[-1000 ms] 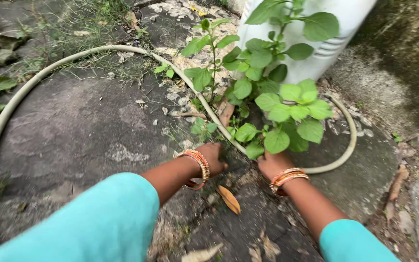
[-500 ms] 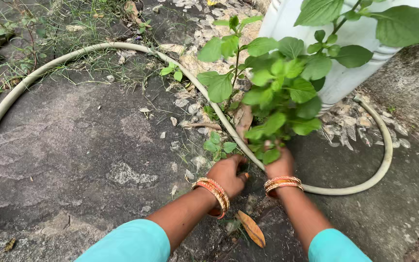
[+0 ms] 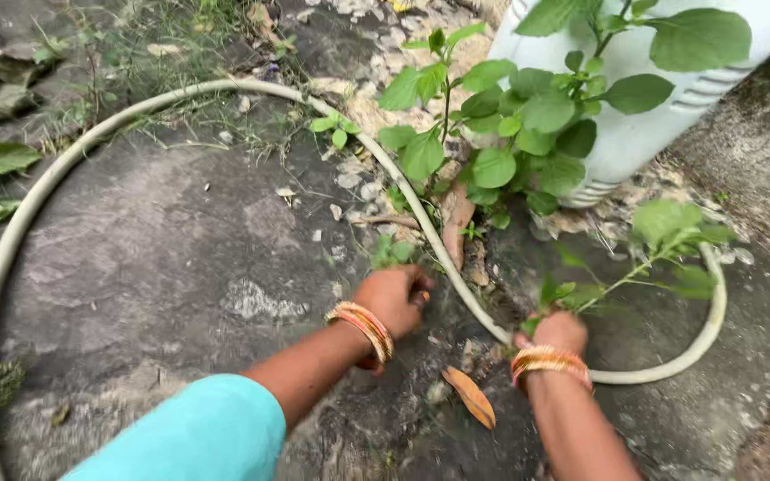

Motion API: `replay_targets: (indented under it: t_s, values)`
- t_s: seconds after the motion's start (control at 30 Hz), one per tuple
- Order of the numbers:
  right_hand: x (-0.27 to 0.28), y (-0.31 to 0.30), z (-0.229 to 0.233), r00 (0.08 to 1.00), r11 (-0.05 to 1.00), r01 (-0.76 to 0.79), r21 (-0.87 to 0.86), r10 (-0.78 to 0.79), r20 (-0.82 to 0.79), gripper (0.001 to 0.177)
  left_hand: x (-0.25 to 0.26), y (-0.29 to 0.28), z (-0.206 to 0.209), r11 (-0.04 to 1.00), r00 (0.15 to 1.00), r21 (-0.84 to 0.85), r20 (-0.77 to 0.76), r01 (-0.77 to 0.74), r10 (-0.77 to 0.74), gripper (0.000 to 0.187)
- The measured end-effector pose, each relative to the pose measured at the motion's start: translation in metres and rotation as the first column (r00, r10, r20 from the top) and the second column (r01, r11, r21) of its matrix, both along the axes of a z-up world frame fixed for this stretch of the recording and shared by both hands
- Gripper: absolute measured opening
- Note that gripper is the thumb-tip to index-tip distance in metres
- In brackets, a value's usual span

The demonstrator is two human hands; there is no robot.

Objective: The person pulls weeds and grass from between stone pavers by hand, gathers them into a pile, and continues clearing the area.

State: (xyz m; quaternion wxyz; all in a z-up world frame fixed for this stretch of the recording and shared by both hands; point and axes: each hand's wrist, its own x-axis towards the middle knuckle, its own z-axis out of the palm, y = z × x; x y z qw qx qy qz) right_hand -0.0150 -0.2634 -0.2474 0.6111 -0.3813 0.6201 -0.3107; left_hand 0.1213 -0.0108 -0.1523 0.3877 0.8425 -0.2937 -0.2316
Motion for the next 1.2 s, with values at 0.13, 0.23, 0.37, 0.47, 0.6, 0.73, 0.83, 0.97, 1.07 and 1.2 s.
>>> replay_targets:
  t_s: [0.13, 0.23, 0.37, 0.47, 0.6, 0.73, 0.83, 0.97, 1.07, 1.2]
  values:
    - [-0.034, 0.05, 0.021, 0.989, 0.973, -0.141, -0.185, 0.129, -0.073, 0.018, -0.002, 0.019, 0.015, 0.991, 0.993, 0.107, 0.081, 0.079, -0.088, 0.018]
    - [-0.034, 0.086, 0.062, 0.918, 0.868, -0.383, -0.316, 0.321, -0.232, 0.025, 0.001, 0.034, 0.02, 0.932, 0.989, 0.342, 0.043, 0.118, -0.141, 0.021]
    - [-0.002, 0.09, 0.104, 0.54, 0.11, -0.794, -0.597, 0.577, -0.613, 0.054, 0.013, 0.065, 0.012, 0.859, 0.969, 0.475, 0.046, 0.191, -0.241, 0.026]
    - [0.015, 0.091, 0.102, 0.336, -0.061, -0.91, -0.409, 0.468, -0.817, 0.064, 0.017, 0.08, -0.004, 0.865, 0.966, 0.473, 0.097, 0.168, -0.241, 0.027]
    - [0.041, 0.097, 0.093, 0.213, -0.115, -0.944, -0.31, 0.504, -0.837, 0.077, 0.023, 0.08, -0.019, 0.915, 0.981, 0.395, 0.122, 0.089, -0.149, 0.037]
    - [0.073, 0.104, 0.087, 0.19, -0.244, -0.91, -0.336, 0.476, -0.859, 0.094, 0.025, 0.061, -0.025, 0.988, 0.969, 0.123, 0.215, 0.098, -0.123, 0.047]
    - [0.094, 0.104, 0.082, 0.219, -0.377, -0.849, -0.37, 0.385, -0.896, 0.096, 0.033, 0.052, -0.029, 0.998, 1.0, 0.061, 0.029, 0.011, -0.012, 0.052]
    - [0.112, 0.097, 0.066, 0.378, -0.539, -0.671, -0.509, 0.342, -0.86, 0.07, 0.045, 0.043, -0.039, 0.953, 0.999, -0.3, 0.01, 0.048, -0.047, 0.048]
    - [0.119, 0.083, 0.035, 0.34, -0.405, -0.72, -0.563, 0.501, -0.795, 0.056, 0.049, 0.043, -0.037, 0.956, 0.992, -0.288, -0.122, -0.059, 0.024, 0.037]
    - [0.152, 0.048, -0.005, 0.334, 0.166, -0.942, -0.292, 0.561, -0.757, 0.025, 0.052, 0.037, -0.026, 0.838, 0.959, -0.481, -0.235, -0.259, 0.162, 0.052]
